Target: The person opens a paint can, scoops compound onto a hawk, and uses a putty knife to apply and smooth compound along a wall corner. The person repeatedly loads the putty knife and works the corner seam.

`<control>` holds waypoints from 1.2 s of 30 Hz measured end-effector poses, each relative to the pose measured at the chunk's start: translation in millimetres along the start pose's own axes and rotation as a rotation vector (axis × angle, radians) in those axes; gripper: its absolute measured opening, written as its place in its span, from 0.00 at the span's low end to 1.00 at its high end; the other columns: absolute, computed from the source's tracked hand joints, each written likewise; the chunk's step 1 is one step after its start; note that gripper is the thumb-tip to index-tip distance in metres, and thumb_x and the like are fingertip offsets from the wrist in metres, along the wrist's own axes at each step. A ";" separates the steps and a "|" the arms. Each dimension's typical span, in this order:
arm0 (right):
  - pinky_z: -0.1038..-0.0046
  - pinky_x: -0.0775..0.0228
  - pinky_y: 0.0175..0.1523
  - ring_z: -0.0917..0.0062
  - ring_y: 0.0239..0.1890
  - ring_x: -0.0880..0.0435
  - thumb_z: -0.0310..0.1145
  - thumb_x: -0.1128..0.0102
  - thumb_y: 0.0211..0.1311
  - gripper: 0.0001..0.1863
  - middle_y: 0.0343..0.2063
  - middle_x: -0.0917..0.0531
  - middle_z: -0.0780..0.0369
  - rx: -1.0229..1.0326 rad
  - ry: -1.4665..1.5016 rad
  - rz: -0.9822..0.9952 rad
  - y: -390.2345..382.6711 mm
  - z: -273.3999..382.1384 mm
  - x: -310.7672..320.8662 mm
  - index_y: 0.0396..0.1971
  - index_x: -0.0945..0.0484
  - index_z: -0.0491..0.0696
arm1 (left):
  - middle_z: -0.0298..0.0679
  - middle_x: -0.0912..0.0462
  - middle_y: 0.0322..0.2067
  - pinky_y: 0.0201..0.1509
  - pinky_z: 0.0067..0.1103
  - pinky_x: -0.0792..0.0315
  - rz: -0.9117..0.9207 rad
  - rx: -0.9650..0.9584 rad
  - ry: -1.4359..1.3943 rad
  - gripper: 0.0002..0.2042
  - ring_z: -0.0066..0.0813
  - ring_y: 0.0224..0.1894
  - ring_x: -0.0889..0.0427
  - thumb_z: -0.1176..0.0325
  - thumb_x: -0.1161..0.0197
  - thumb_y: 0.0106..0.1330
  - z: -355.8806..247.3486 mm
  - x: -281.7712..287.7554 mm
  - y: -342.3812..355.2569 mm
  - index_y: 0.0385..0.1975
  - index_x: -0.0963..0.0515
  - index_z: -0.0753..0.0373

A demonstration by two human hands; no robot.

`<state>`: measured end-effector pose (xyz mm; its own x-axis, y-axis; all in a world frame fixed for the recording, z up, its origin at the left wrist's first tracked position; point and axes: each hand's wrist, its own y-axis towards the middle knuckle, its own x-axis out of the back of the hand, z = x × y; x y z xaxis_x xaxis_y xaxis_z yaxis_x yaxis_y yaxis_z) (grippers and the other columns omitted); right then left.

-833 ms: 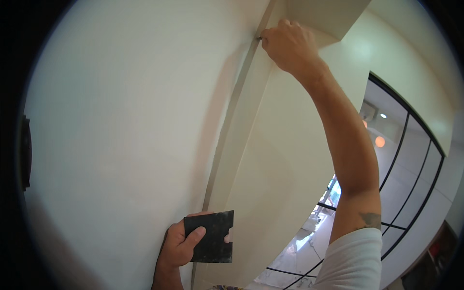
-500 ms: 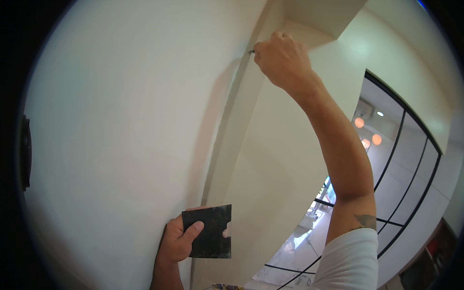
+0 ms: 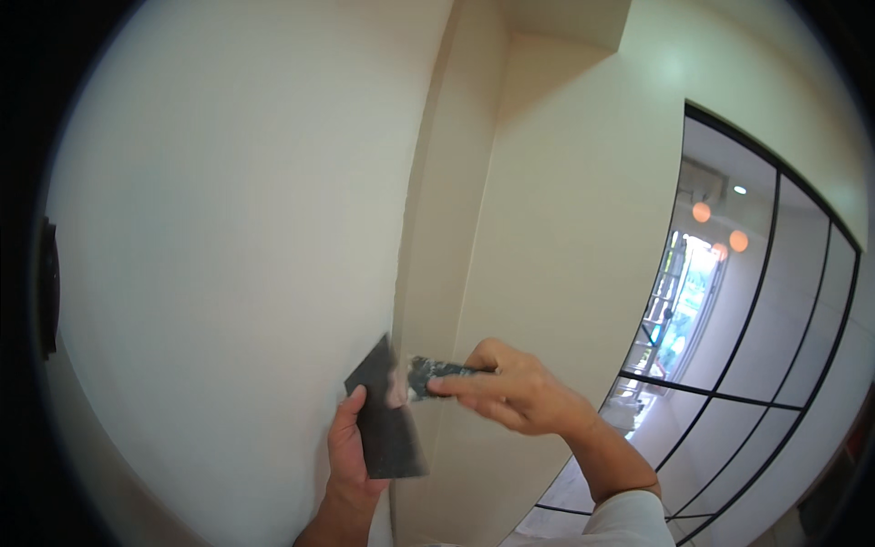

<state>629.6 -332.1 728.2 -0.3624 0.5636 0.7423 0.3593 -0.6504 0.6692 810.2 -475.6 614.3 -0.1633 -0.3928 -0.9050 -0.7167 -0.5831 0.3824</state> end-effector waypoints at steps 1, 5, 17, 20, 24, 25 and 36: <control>0.69 0.28 0.40 0.69 0.34 0.21 0.26 0.31 0.69 0.21 0.30 0.22 0.60 -0.046 -0.287 0.019 -2.0 -15.9 -0.7 0.60 0.11 0.58 | 0.51 0.12 0.47 0.55 0.35 0.15 0.042 -0.031 0.108 0.25 0.42 0.48 0.10 0.57 0.46 0.80 -3.0 -3.5 -0.4 0.65 0.26 0.73; 0.70 0.31 0.39 0.72 0.32 0.25 0.28 0.35 0.74 0.19 0.31 0.24 0.61 -0.094 -0.189 -0.390 39.9 -90.7 -2.9 0.62 0.13 0.55 | 0.53 0.13 0.42 0.49 0.36 0.15 0.278 -0.164 0.486 0.28 0.44 0.41 0.11 0.55 0.44 0.77 -29.0 -7.9 -0.1 0.63 0.26 0.76; 0.73 0.28 0.48 0.78 0.36 0.25 0.45 0.44 0.84 0.21 0.34 0.20 0.62 -0.017 -0.188 -1.010 240.2 -150.8 28.9 0.65 0.15 0.52 | 0.60 0.12 0.48 0.51 0.41 0.14 0.283 -0.098 0.548 0.25 0.49 0.44 0.09 0.62 0.42 0.75 -45.1 16.5 5.8 0.62 0.26 0.79; 0.69 0.27 0.48 0.73 0.37 0.21 0.44 0.45 0.83 0.21 0.33 0.16 0.59 -0.023 -0.206 -1.024 261.0 -150.1 49.7 0.64 0.15 0.52 | 0.61 0.13 0.48 0.51 0.42 0.14 0.340 -0.074 0.533 0.26 0.50 0.44 0.10 0.61 0.41 0.75 -46.3 14.8 6.4 0.62 0.27 0.79; 0.60 0.24 0.48 0.60 0.40 0.15 0.44 0.46 0.81 0.21 0.36 0.13 0.52 -0.036 -0.210 -0.992 286.2 -146.3 79.5 0.62 0.14 0.52 | 0.62 0.14 0.47 0.52 0.43 0.15 0.328 -0.097 0.540 0.26 0.50 0.45 0.11 0.61 0.41 0.75 -42.9 8.1 7.3 0.63 0.29 0.78; 0.59 0.24 0.49 0.58 0.41 0.14 0.45 0.47 0.81 0.21 0.37 0.12 0.50 -0.035 -0.221 -0.979 291.5 -146.3 86.6 0.62 0.14 0.52 | 0.62 0.14 0.47 0.52 0.43 0.15 0.345 -0.116 0.533 0.26 0.50 0.45 0.11 0.61 0.42 0.75 -41.1 6.9 7.4 0.64 0.29 0.78; 0.73 0.28 0.37 0.77 0.28 0.21 0.49 0.48 0.83 0.22 0.26 0.17 0.62 0.130 -0.265 -1.107 333.6 -141.9 186.0 0.51 0.13 0.46 | 0.63 0.17 0.34 0.38 0.49 0.15 0.254 -0.204 0.637 0.26 0.57 0.31 0.13 0.56 0.38 0.74 -38.1 8.2 6.8 0.61 0.29 0.73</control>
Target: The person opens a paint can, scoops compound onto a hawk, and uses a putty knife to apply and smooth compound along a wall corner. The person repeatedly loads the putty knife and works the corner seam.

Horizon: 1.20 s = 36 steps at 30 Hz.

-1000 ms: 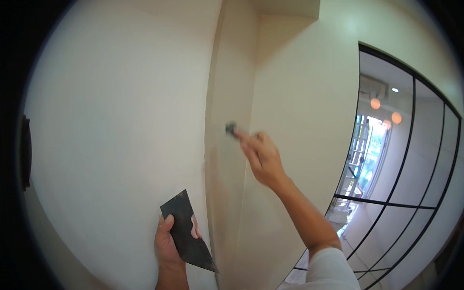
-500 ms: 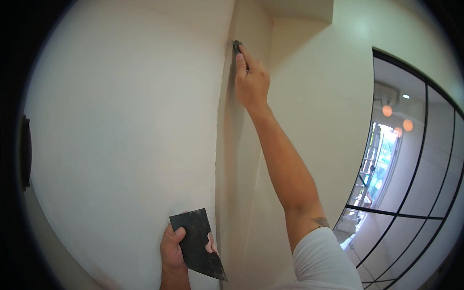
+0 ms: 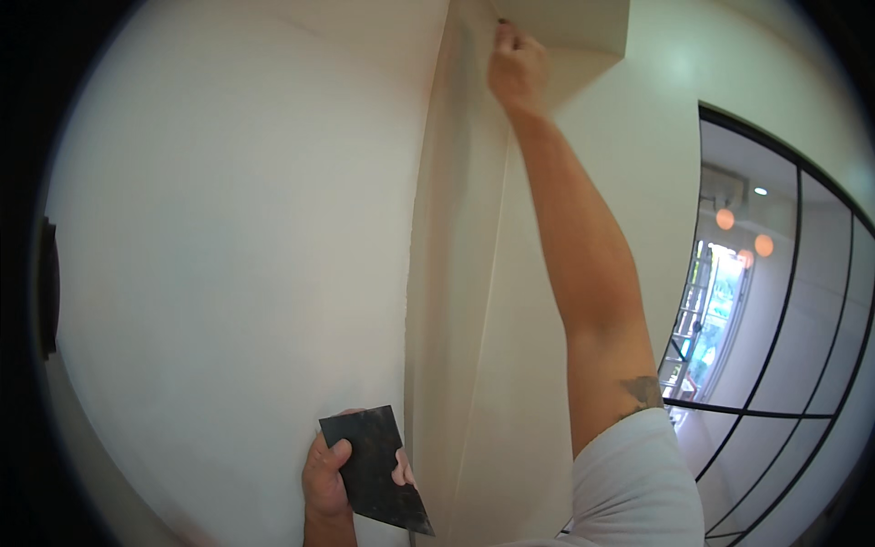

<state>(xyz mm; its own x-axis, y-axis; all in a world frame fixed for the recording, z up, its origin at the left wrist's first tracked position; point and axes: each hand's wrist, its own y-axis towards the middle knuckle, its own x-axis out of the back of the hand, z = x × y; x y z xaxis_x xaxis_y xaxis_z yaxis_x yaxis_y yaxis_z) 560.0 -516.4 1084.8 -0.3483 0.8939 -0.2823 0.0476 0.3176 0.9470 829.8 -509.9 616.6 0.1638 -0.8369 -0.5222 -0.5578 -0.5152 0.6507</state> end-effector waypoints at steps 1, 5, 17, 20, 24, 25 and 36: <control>0.73 0.29 0.35 0.78 0.26 0.23 0.48 0.47 0.83 0.22 0.25 0.17 0.62 -0.057 0.070 0.030 0.1 5.9 25.0 0.49 0.12 0.45 | 0.63 0.17 0.34 0.38 0.48 0.15 0.034 0.016 -0.046 0.26 0.56 0.31 0.13 0.56 0.38 0.74 -1.5 -1.5 -1.2 0.60 0.29 0.73; 0.76 0.40 0.24 0.84 0.19 0.33 0.43 0.42 0.82 0.18 0.22 0.20 0.65 -0.522 0.669 0.479 -85.6 47.2 138.8 0.36 0.15 0.44 | 0.60 0.15 0.42 0.51 0.43 0.16 0.148 0.050 -0.089 0.28 0.48 0.41 0.12 0.58 0.41 0.76 -9.1 -1.9 -1.6 0.62 0.29 0.80; 0.76 0.39 0.25 0.85 0.19 0.28 0.51 0.34 0.77 0.23 0.17 0.25 0.68 -1.054 0.423 1.175 -290.9 86.4 264.6 0.29 0.18 0.46 | 0.51 0.14 0.45 0.57 0.37 0.19 0.134 0.006 0.005 0.26 0.41 0.46 0.13 0.53 0.46 0.83 35.6 -42.0 11.0 0.64 0.28 0.75; 0.78 0.39 0.25 0.86 0.18 0.29 0.47 0.35 0.79 0.18 0.17 0.24 0.68 -1.194 0.370 0.708 -300.7 93.8 282.7 0.36 0.18 0.46 | 0.48 0.15 0.48 0.62 0.37 0.22 -0.047 -0.289 0.248 0.24 0.39 0.52 0.16 0.55 0.52 0.86 44.6 -50.0 24.4 0.65 0.29 0.72; 0.80 0.37 0.26 0.87 0.19 0.28 0.42 0.39 0.82 0.15 0.18 0.23 0.68 -1.205 0.532 0.593 -335.6 154.1 291.8 0.41 0.19 0.44 | 0.44 0.18 0.56 0.65 0.31 0.25 -0.296 -0.389 0.220 0.18 0.31 0.57 0.19 0.60 0.51 0.88 58.6 -48.4 34.7 0.62 0.26 0.69; 0.80 0.37 0.26 0.87 0.19 0.28 0.41 0.40 0.83 0.14 0.18 0.23 0.68 -1.229 0.510 0.610 -347.6 170.6 290.0 0.41 0.19 0.44 | 0.43 0.18 0.57 0.66 0.30 0.25 -0.373 -0.400 0.246 0.18 0.29 0.58 0.20 0.61 0.51 0.88 62.2 -48.2 32.0 0.62 0.25 0.69; 0.80 0.40 0.23 0.86 0.17 0.29 0.37 0.44 0.85 0.12 0.18 0.24 0.67 -1.190 0.533 0.485 -371.0 192.1 277.8 0.41 0.22 0.44 | 0.48 0.11 0.49 0.57 0.27 0.21 -0.047 -0.171 1.100 0.19 0.32 0.47 0.12 0.62 0.43 0.84 66.6 -47.5 -25.8 0.62 0.21 0.72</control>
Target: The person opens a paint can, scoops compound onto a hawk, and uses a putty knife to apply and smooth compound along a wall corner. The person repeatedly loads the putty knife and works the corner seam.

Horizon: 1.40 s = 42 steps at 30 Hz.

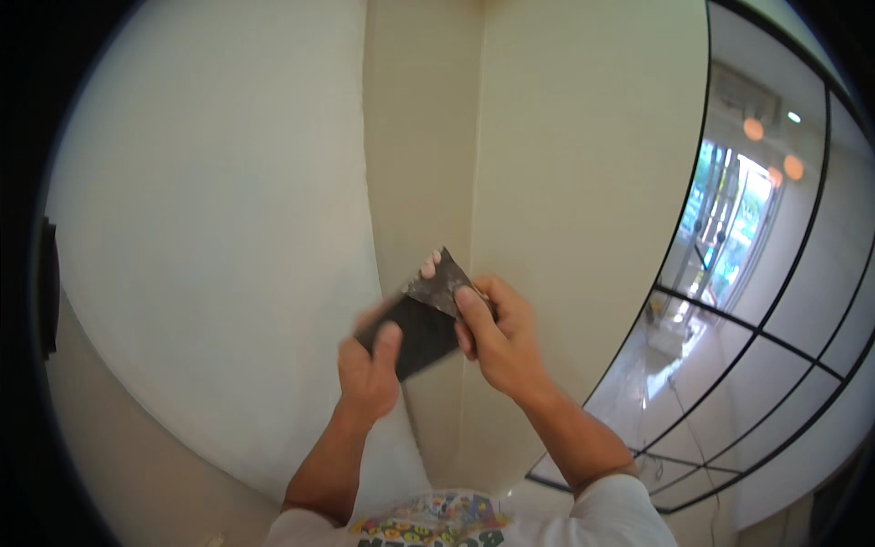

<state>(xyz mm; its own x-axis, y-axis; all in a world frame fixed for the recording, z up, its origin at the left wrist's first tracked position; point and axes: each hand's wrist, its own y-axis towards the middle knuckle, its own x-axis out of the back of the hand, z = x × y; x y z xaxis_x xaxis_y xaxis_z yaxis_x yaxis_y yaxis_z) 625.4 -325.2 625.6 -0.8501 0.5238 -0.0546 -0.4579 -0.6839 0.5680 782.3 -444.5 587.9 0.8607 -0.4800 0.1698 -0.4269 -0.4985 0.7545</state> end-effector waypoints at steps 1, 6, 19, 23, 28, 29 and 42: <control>0.79 0.38 0.24 0.86 0.17 0.29 0.36 0.44 0.84 0.12 0.18 0.22 0.67 0.025 -0.009 -0.034 1.5 2.7 2.1 0.42 0.20 0.43 | 0.48 0.11 0.49 0.56 0.27 0.21 0.183 0.189 0.151 0.19 0.33 0.47 0.12 0.62 0.43 0.84 -1.8 5.1 -3.8 0.62 0.21 0.71; 0.73 0.26 0.30 0.76 0.23 0.20 0.23 0.37 0.72 0.17 0.26 0.16 0.61 0.790 -0.553 0.051 23.9 13.1 17.8 0.58 0.16 0.47 | 0.42 0.11 0.49 0.57 0.33 0.16 -0.098 0.634 -1.078 0.18 0.33 0.47 0.10 0.61 0.41 0.82 9.7 6.7 6.4 0.61 0.22 0.69; 0.65 0.19 0.41 0.64 0.38 0.14 0.24 0.26 0.61 0.26 0.39 0.15 0.57 0.859 -1.232 0.117 41.0 18.8 66.2 0.58 0.11 0.63 | 0.48 0.12 0.55 0.60 0.33 0.15 0.086 0.493 -0.991 0.25 0.38 0.52 0.09 0.61 0.40 0.78 -8.1 45.9 27.4 0.67 0.26 0.72; 0.66 0.21 0.42 0.67 0.38 0.18 0.26 0.24 0.59 0.26 0.39 0.15 0.61 0.957 -1.121 0.246 36.5 64.2 78.4 0.56 0.09 0.66 | 0.45 0.10 0.48 0.51 0.27 0.13 0.113 0.467 -0.861 0.20 0.32 0.44 0.08 0.62 0.36 0.76 -1.0 53.9 31.9 0.59 0.20 0.71; 0.68 0.23 0.44 0.69 0.41 0.20 0.27 0.24 0.54 0.27 0.39 0.17 0.65 0.992 -1.190 0.469 26.8 94.3 50.8 0.54 0.09 0.68 | 0.43 0.10 0.48 0.48 0.25 0.13 0.052 0.478 -0.822 0.16 0.27 0.44 0.09 0.65 0.38 0.78 1.4 48.1 30.4 0.58 0.19 0.69; 0.67 0.23 0.44 0.68 0.42 0.20 0.26 0.24 0.53 0.28 0.40 0.17 0.66 0.982 -1.225 0.523 25.8 97.0 46.0 0.55 0.09 0.67 | 0.42 0.10 0.47 0.48 0.24 0.14 0.051 0.477 -0.808 0.16 0.26 0.44 0.09 0.66 0.38 0.79 1.4 47.0 29.5 0.58 0.19 0.69; 0.76 0.21 0.33 0.79 0.28 0.13 0.32 0.48 0.84 0.08 0.38 0.09 0.54 0.300 -0.407 -0.177 61.5 64.3 89.3 0.52 0.25 0.43 | 0.42 0.12 0.50 0.55 0.27 0.18 -0.119 0.356 -0.698 0.16 0.30 0.48 0.12 0.69 0.38 0.77 0.0 54.3 20.4 0.57 0.20 0.71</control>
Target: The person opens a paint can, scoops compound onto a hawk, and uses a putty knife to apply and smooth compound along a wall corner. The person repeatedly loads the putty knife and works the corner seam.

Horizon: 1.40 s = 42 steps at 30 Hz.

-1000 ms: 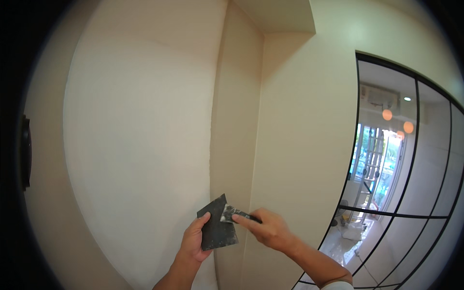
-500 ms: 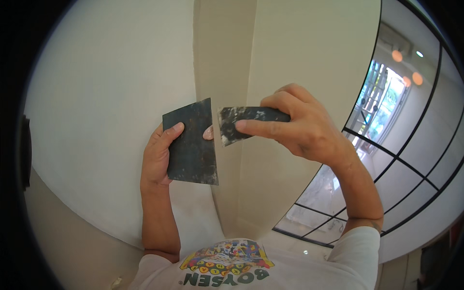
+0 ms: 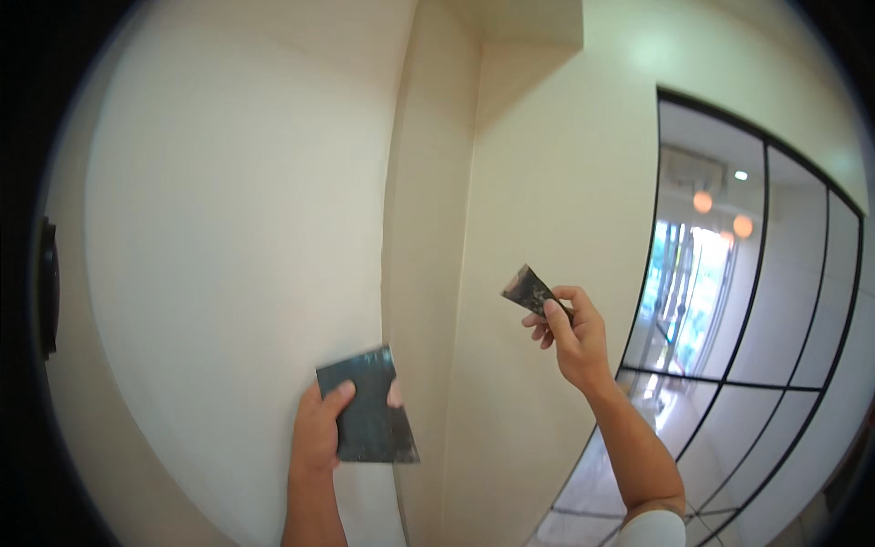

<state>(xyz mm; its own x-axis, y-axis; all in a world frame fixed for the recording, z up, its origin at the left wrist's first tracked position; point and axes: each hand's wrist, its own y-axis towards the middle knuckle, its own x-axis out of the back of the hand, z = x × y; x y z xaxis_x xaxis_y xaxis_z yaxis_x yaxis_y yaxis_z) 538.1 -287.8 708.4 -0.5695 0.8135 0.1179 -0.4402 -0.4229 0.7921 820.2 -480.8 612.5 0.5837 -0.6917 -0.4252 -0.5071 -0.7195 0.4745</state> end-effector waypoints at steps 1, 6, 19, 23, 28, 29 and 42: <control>0.76 0.20 0.33 0.78 0.28 0.13 0.32 0.47 0.84 0.07 0.38 0.10 0.52 0.109 0.044 0.013 19.3 0.4 2.1 0.51 0.28 0.44 | 0.42 0.11 0.50 0.55 0.28 0.18 0.055 -0.038 -0.061 0.15 0.30 0.48 0.12 0.69 0.37 0.77 -0.6 1.8 2.9 0.57 0.20 0.72; 0.73 0.16 0.34 0.73 0.31 0.09 0.27 0.43 0.81 0.10 0.43 0.10 0.46 0.440 -0.009 -0.038 142.1 31.5 -0.6 0.44 0.38 0.46 | 0.44 0.10 0.48 0.54 0.29 0.16 0.106 -0.017 -0.047 0.15 0.31 0.47 0.11 0.70 0.36 0.76 8.0 18.5 18.7 0.56 0.20 0.73; 0.58 0.21 0.57 0.56 0.48 0.14 0.34 0.44 0.80 0.18 0.48 0.09 0.62 1.243 -0.979 -0.471 443.3 201.7 -83.4 0.62 0.15 0.64 | 0.44 0.11 0.52 0.60 0.30 0.19 0.139 0.063 0.194 0.21 0.34 0.52 0.13 0.66 0.31 0.77 39.2 37.1 18.1 0.63 0.20 0.72; 0.58 0.21 0.59 0.59 0.52 0.15 0.35 0.43 0.79 0.18 0.52 0.10 0.70 1.347 -1.052 -0.608 493.5 223.0 -96.5 0.61 0.13 0.69 | 0.44 0.11 0.52 0.60 0.29 0.20 0.200 0.074 0.152 0.21 0.34 0.53 0.14 0.65 0.32 0.77 28.9 35.3 14.8 0.63 0.21 0.73; 0.56 0.22 0.62 0.62 0.53 0.16 0.38 0.41 0.79 0.17 0.54 0.10 0.73 1.249 -1.210 -0.586 509.2 243.5 -95.5 0.59 0.12 0.73 | 0.45 0.12 0.53 0.62 0.28 0.21 0.180 0.151 0.155 0.21 0.34 0.54 0.15 0.68 0.34 0.77 12.1 25.8 11.8 0.64 0.22 0.74; 0.56 0.22 0.62 0.61 0.52 0.15 0.36 0.41 0.78 0.17 0.53 0.10 0.68 1.348 -1.166 -0.563 509.5 248.0 -95.3 0.58 0.11 0.69 | 0.46 0.12 0.53 0.63 0.28 0.22 0.167 0.172 0.150 0.21 0.34 0.54 0.15 0.68 0.34 0.77 10.0 23.9 12.1 0.64 0.22 0.74; 0.58 0.22 0.62 0.59 0.52 0.12 0.29 0.41 0.74 0.17 0.49 0.08 0.61 1.532 -1.058 -0.438 517.5 256.1 -93.7 0.53 0.08 0.62 | 0.48 0.15 0.56 0.67 0.29 0.25 0.187 0.110 0.037 0.22 0.36 0.57 0.17 0.72 0.39 0.78 4.1 19.4 8.7 0.69 0.27 0.74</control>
<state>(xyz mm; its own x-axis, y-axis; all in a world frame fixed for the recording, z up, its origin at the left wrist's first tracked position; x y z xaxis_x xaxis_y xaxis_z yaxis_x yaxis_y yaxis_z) 541.4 -480.7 1260.7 0.2501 0.8760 -0.4124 0.8228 0.0322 0.5674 824.5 -500.8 605.2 0.4947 -0.8125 -0.3084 -0.6737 -0.5827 0.4545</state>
